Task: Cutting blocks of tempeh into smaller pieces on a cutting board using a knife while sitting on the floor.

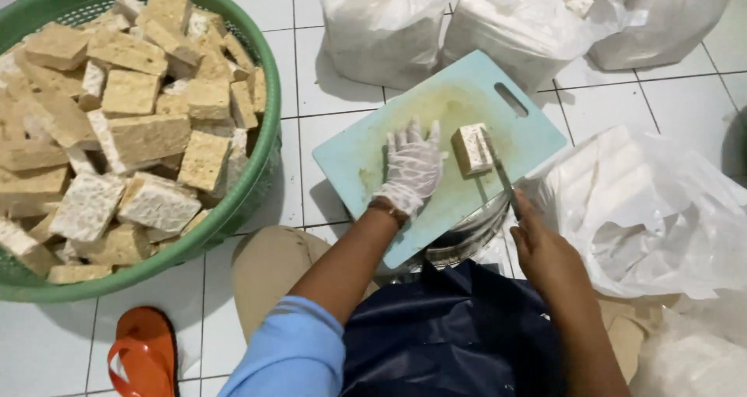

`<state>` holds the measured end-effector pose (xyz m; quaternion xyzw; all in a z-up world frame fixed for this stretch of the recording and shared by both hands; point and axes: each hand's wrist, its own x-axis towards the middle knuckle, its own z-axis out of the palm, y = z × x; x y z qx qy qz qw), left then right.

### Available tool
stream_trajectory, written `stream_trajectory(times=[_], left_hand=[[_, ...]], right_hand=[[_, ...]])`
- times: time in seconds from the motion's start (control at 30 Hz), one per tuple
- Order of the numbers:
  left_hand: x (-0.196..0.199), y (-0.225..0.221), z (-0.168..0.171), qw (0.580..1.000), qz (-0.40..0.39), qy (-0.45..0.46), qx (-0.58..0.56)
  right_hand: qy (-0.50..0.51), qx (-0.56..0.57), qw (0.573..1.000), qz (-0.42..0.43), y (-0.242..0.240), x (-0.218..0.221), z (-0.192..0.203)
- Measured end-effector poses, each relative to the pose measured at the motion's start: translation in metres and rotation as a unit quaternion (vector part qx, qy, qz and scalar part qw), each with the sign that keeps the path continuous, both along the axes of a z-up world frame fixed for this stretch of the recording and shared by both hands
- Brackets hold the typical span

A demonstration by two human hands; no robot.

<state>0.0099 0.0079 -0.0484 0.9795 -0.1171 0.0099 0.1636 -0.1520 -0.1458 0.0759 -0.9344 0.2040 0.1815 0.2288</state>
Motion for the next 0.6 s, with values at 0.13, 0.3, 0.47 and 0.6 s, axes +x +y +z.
stream_trajectory(times=[0.13,0.3,0.47,0.6], left_hand=[[0.043,-0.065,-0.036,0.994,-0.038,0.044,-0.097],[0.047,-0.095,-0.015,0.928,-0.046,0.199,-0.311],[0.034,-0.096,0.004,0.806,0.111,0.289,-0.505],[0.045,-0.099,-0.013,0.816,0.108,0.289,-0.490]], right_hand=[[-0.004,-0.003,1.000,0.007,-0.023,0.009,-0.013],[0.007,0.057,0.997,-0.046,-0.044,0.015,-0.030],[-0.010,0.090,0.991,-0.103,-0.022,0.019,0.010],[-0.018,0.078,0.994,-0.071,-0.016,0.032,0.010]])
